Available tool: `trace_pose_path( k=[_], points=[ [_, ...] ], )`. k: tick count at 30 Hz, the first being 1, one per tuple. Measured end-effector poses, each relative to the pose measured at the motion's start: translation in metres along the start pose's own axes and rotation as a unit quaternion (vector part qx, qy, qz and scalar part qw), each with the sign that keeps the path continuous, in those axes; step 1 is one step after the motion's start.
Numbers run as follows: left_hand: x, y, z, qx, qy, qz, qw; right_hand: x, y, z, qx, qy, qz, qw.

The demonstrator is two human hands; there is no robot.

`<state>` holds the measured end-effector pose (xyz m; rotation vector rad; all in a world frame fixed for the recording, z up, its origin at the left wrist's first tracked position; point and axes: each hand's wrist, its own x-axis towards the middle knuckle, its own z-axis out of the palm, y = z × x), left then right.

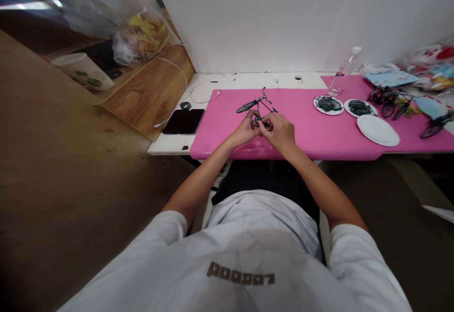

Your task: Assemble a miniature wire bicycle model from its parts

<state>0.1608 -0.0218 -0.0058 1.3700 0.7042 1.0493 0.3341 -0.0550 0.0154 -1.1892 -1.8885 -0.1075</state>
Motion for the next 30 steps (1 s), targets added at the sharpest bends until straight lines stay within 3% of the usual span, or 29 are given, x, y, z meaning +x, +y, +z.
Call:
trace_pose_path(
  k=[9, 19, 30],
  points=[
    [0.002, -0.005, 0.004, -0.018, 0.004, 0.02, 1.0, -0.005, -0.005, 0.005, -0.012, 0.014, 0.033, 0.999],
    [0.006, -0.005, -0.004, -0.039, 0.029, 0.038, 0.998, -0.003, -0.003, 0.004, 0.03, 0.008, -0.044, 0.999],
    [0.006, -0.01, -0.004, 0.009, 0.038, 0.01, 0.999, -0.003, 0.004, 0.006, 0.016, -0.054, -0.023, 0.998]
  ],
)
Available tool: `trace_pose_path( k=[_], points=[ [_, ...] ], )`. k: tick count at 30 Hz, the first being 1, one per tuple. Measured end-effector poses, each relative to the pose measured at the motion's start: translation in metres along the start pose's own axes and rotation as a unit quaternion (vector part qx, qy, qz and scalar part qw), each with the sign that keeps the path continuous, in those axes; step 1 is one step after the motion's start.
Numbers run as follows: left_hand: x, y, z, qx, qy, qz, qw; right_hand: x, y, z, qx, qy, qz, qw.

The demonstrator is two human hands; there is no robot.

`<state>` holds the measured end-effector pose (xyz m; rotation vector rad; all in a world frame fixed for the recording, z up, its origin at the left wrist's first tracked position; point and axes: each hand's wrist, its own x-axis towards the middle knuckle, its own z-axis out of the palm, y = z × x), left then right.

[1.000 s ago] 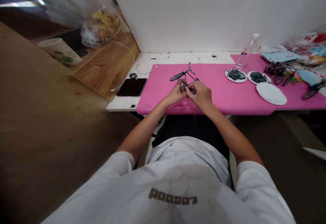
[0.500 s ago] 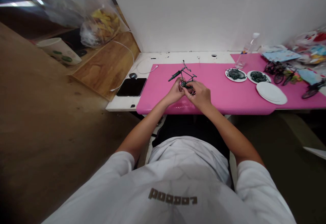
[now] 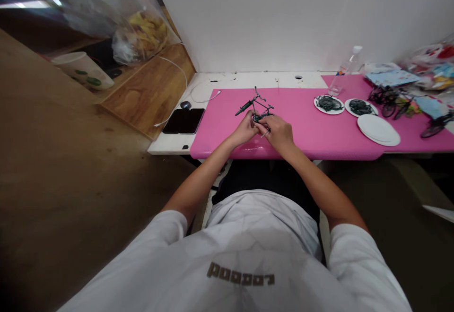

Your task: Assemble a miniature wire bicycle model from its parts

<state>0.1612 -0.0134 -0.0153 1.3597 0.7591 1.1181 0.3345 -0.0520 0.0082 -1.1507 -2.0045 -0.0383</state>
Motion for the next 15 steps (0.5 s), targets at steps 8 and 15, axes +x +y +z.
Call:
trace_pose_path(
  k=[8, 15],
  points=[
    [-0.002, 0.005, 0.0, -0.005, 0.004, -0.004, 1.0, 0.002, -0.006, -0.005, 0.023, 0.0, 0.015, 1.0],
    [-0.008, 0.019, -0.002, 0.01, -0.009, 0.01, 1.0, 0.007, 0.002, -0.013, 0.066, 0.091, 0.082, 0.99]
  ],
)
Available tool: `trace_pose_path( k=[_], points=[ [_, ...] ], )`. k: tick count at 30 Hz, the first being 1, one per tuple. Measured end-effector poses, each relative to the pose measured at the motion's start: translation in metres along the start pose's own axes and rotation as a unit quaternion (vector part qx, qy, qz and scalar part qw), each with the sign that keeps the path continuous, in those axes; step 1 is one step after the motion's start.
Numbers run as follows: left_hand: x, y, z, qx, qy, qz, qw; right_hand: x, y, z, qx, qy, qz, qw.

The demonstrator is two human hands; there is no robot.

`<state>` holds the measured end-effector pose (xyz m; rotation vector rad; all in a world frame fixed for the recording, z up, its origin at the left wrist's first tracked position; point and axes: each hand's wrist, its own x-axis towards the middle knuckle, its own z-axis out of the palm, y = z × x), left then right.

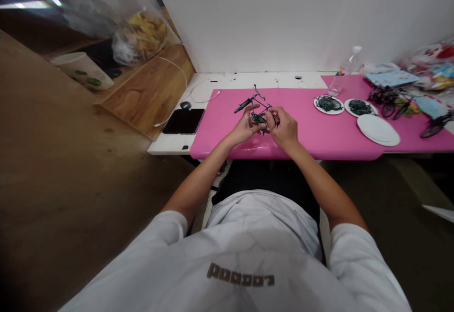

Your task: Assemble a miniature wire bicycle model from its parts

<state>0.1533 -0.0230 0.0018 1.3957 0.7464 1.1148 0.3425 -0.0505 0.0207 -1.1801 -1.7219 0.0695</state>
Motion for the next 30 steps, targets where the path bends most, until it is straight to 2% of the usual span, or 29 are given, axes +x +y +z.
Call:
trace_pose_path(
  k=[3, 5, 14, 17, 20, 23, 26, 30],
  points=[
    [0.0, 0.002, 0.0, 0.0, 0.0, 0.004, 1.0, 0.006, 0.011, -0.001, 0.02, 0.027, 0.04, 0.999],
    [0.0, 0.003, 0.0, -0.003, 0.002, 0.003, 1.0, 0.009, 0.017, -0.001, 0.041, 0.02, 0.059, 0.997],
    [0.001, 0.003, -0.004, -0.021, 0.006, 0.005, 1.0, 0.019, 0.03, -0.002, 0.158, -0.104, 0.106, 0.976],
    [0.002, 0.003, -0.003, -0.032, 0.008, 0.005, 0.999, 0.02, 0.032, -0.001, 0.222, -0.131, 0.168, 0.951],
    [0.001, 0.003, -0.002, -0.032, 0.001, -0.001, 0.999, 0.022, 0.03, -0.002, 0.299, -0.167, 0.246, 0.907],
    [0.001, 0.001, -0.002, -0.019, -0.009, -0.011, 1.0, 0.023, 0.03, -0.003, 0.342, -0.17, 0.272, 0.883],
    [0.002, -0.001, -0.004, -0.008, 0.009, -0.019, 1.0, 0.025, 0.034, -0.002, 0.328, -0.128, 0.257, 0.9],
    [0.006, -0.007, -0.008, -0.005, 0.078, -0.039, 0.996, 0.025, 0.044, -0.001, 0.214, -0.043, 0.175, 0.96]
  ],
)
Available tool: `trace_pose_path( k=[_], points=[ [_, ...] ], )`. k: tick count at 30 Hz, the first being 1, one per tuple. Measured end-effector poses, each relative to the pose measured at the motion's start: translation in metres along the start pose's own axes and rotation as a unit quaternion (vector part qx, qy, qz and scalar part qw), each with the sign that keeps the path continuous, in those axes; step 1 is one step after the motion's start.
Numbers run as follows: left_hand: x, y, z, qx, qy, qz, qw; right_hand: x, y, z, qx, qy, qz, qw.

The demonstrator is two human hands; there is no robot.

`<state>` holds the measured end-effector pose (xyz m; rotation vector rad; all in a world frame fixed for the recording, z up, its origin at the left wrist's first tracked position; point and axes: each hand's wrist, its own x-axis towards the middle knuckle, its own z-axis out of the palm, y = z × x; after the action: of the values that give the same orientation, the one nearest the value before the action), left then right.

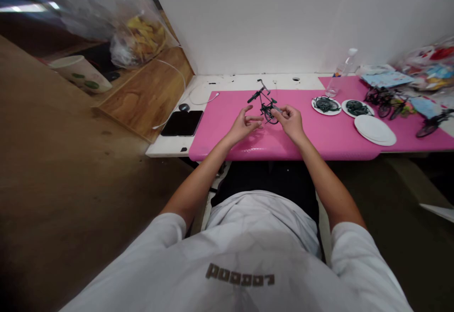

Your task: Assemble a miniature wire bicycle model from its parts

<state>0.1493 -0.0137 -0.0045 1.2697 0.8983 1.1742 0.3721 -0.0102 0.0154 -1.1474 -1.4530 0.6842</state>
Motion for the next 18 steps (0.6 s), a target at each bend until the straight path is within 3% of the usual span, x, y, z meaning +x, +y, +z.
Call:
trace_pose_path(
  k=[4, 9, 18],
  points=[
    [0.0, -0.001, 0.001, 0.002, -0.013, -0.022, 1.0, -0.004, 0.001, -0.001, -0.134, 0.05, -0.102, 0.984],
    [-0.006, 0.004, 0.015, -0.077, -0.069, -0.033, 0.994, -0.017, 0.001, 0.006, -0.256, 0.026, -0.188, 0.948],
    [-0.003, -0.003, 0.024, -0.171, -0.009, -0.067, 0.983, -0.03, 0.013, 0.02, -0.323, -0.047, -0.245, 0.913]
  ],
)
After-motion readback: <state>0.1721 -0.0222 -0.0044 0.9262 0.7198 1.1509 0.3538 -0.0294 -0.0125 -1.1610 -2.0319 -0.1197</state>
